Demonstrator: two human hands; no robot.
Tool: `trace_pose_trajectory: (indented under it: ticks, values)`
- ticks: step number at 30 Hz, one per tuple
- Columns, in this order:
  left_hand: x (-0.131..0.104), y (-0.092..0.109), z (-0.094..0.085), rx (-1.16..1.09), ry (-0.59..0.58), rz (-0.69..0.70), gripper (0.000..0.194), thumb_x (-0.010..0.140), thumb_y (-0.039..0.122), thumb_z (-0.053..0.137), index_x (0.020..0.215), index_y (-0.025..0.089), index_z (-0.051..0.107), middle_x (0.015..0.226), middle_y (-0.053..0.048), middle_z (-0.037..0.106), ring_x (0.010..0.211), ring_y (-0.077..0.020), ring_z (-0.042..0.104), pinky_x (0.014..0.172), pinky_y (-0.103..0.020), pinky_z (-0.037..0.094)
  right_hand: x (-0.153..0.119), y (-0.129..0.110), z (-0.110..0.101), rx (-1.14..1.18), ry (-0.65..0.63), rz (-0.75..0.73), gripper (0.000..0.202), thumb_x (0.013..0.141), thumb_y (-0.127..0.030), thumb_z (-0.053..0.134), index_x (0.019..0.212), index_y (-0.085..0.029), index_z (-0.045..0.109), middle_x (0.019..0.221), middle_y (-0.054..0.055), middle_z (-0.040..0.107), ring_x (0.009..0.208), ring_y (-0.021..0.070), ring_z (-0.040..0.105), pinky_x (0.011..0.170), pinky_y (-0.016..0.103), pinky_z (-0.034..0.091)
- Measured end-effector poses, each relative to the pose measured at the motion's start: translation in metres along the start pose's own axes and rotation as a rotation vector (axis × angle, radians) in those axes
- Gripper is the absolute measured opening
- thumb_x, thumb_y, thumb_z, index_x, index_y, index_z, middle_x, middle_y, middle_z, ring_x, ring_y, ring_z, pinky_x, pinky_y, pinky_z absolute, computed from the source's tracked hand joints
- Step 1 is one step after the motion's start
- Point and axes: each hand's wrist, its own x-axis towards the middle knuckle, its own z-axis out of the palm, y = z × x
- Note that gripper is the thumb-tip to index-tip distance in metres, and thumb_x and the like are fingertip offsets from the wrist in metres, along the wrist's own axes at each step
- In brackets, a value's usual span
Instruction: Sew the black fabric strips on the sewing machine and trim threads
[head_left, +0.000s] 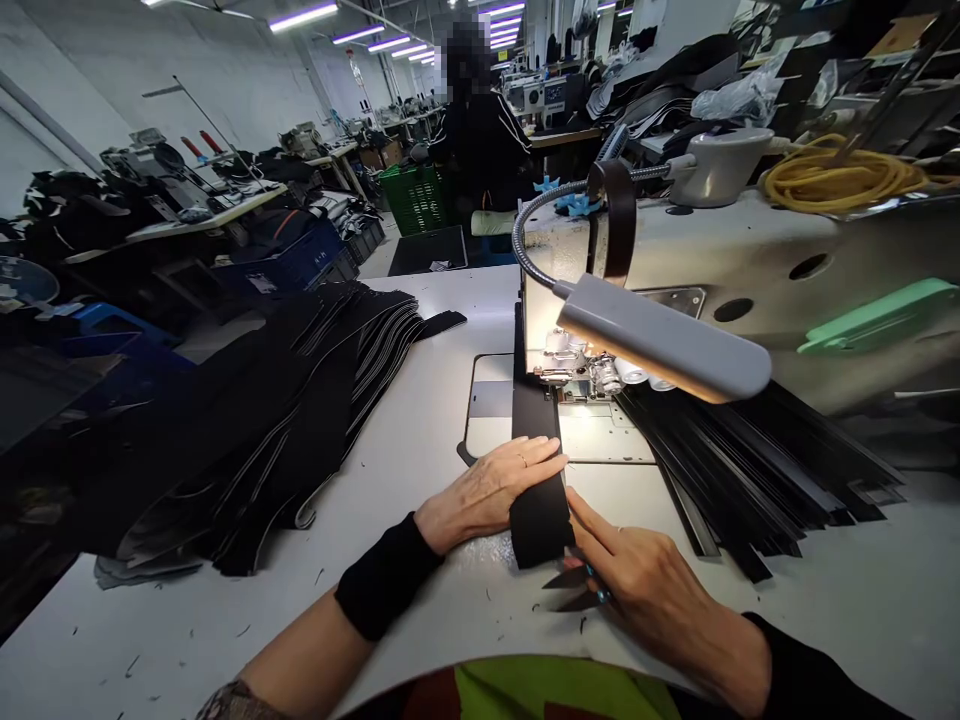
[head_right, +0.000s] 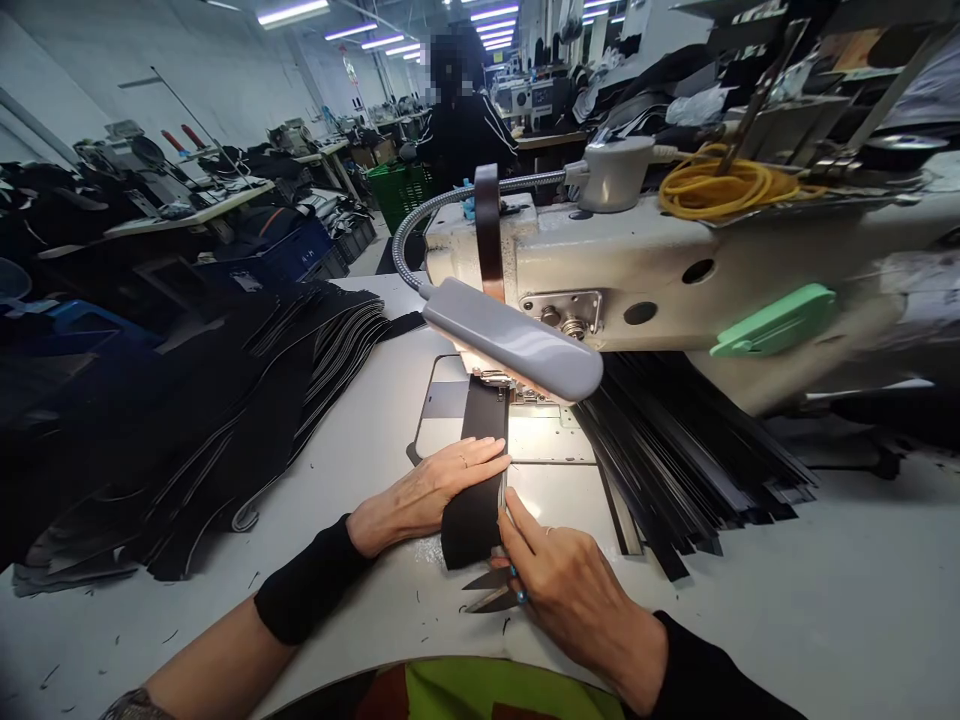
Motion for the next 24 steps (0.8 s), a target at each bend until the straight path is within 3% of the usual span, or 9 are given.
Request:
trace_pose_trajectory:
  ticks: [6,13,24]
  values:
    - [-0.005,-0.005,0.002,0.025,-0.066,-0.047,0.05,0.088,0.031,0.044,0.133,0.012,0.034,0.138,-0.014,0.038,0.129,-0.0235,0.033,0.109,-0.042,0.026,0.0,0.0,0.002,-0.012,0.006,0.048,0.036,0.093,-0.021,0.03,0.106,-0.008,0.061,0.12,0.015,0.057,0.046,0.0117,0.056,0.039,0.026,0.041]
    - [-0.008,-0.006,0.004,-0.057,0.115,0.125,0.031,0.091,0.026,0.038,0.115,0.012,0.052,0.12,-0.012,0.057,0.112,-0.0173,0.052,0.101,-0.033,0.039,-0.001,0.002,0.002,0.033,-0.031,0.054,0.034,0.092,-0.019,0.033,0.112,-0.006,0.057,0.121,0.018,0.055,0.046,0.0095,0.054,0.038,0.025,0.038]
    - [-0.004,0.002,0.003,-0.042,0.1,0.141,0.029,0.09,0.018,0.034,0.112,0.01,0.052,0.117,-0.013,0.059,0.11,-0.0183,0.054,0.098,-0.032,0.043,-0.001,0.0,0.002,-0.014,-0.005,0.075,0.035,0.092,-0.02,0.031,0.11,-0.008,0.059,0.123,0.014,0.054,0.041,0.0096,0.05,0.038,0.026,0.037]
